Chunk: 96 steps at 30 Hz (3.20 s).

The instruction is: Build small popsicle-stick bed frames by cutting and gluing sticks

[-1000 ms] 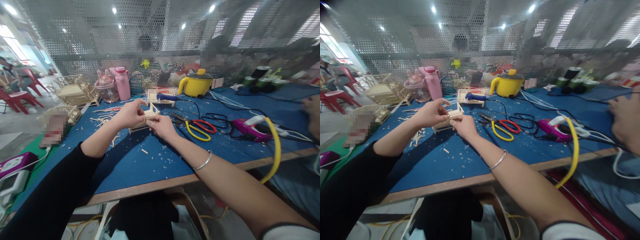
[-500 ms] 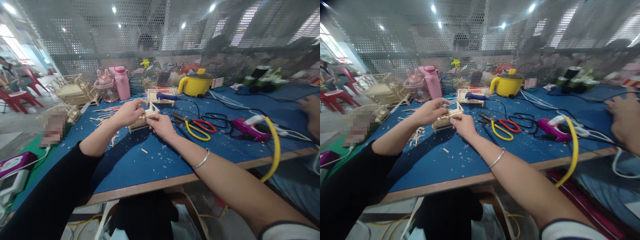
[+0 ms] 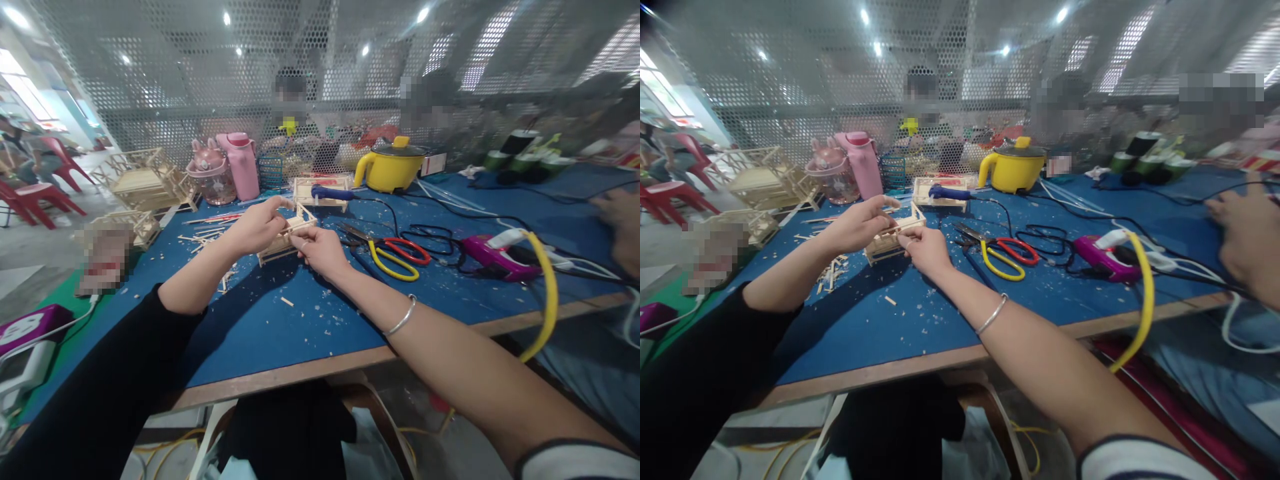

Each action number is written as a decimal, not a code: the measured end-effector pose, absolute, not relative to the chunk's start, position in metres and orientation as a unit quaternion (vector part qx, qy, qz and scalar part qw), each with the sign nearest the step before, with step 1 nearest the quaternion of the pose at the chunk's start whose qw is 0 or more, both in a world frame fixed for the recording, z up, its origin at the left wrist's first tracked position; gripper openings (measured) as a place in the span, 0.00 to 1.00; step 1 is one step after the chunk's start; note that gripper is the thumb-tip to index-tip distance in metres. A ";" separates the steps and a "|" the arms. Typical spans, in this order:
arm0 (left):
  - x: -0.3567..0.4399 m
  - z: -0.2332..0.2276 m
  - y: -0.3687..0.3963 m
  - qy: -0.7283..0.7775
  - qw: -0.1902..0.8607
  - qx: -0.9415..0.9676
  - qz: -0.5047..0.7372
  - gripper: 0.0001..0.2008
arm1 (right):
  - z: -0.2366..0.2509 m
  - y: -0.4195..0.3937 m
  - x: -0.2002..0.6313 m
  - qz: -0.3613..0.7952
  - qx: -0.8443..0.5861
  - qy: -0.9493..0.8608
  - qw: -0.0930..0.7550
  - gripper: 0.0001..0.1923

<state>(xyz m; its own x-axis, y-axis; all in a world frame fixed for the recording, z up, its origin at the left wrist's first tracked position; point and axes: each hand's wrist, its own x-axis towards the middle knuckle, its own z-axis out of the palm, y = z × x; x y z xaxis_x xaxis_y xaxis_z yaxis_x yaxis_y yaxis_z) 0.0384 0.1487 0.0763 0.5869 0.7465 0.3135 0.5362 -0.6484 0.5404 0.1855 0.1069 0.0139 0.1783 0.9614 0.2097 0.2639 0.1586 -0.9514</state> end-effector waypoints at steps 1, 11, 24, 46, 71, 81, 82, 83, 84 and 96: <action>0.038 0.076 0.150 0.367 0.205 0.867 0.266 0.20 | 0.014 0.107 0.185 0.330 -0.557 -0.550 0.527 0.07; 0.038 0.074 0.152 0.359 0.193 0.874 0.264 0.20 | 0.012 0.107 0.186 0.321 -0.552 -0.561 0.527 0.07; 0.040 0.073 0.147 0.358 0.178 0.876 0.268 0.24 | 0.010 0.110 0.189 0.278 -0.545 -0.587 0.530 0.09; 0.042 0.073 0.143 0.365 0.165 0.867 0.298 0.18 | 0.007 0.112 0.190 0.236 -0.537 -0.607 0.537 0.09; 0.038 0.051 0.135 0.362 0.453 0.520 0.627 0.15 | 0.041 0.094 0.208 0.068 -0.475 -0.583 0.656 0.09; 0.035 0.029 0.102 0.308 0.516 0.425 0.677 0.16 | 0.037 0.073 0.190 -0.212 -0.401 -0.721 0.524 0.07; 0.036 0.030 0.099 0.300 0.521 0.428 0.675 0.16 | 0.039 0.071 0.188 -0.254 -0.394 -0.728 0.501 0.08; 0.038 0.030 0.096 0.294 0.525 0.432 0.672 0.16 | 0.040 0.069 0.185 -0.283 -0.396 -0.730 0.480 0.09; 0.039 0.031 0.095 0.288 0.528 0.434 0.670 0.16 | 0.040 0.068 0.183 -0.300 -0.405 -0.730 0.462 0.10; 0.033 0.020 0.092 0.286 0.595 0.450 0.602 0.17 | 0.039 0.075 0.182 -0.262 -0.403 -0.754 0.448 0.08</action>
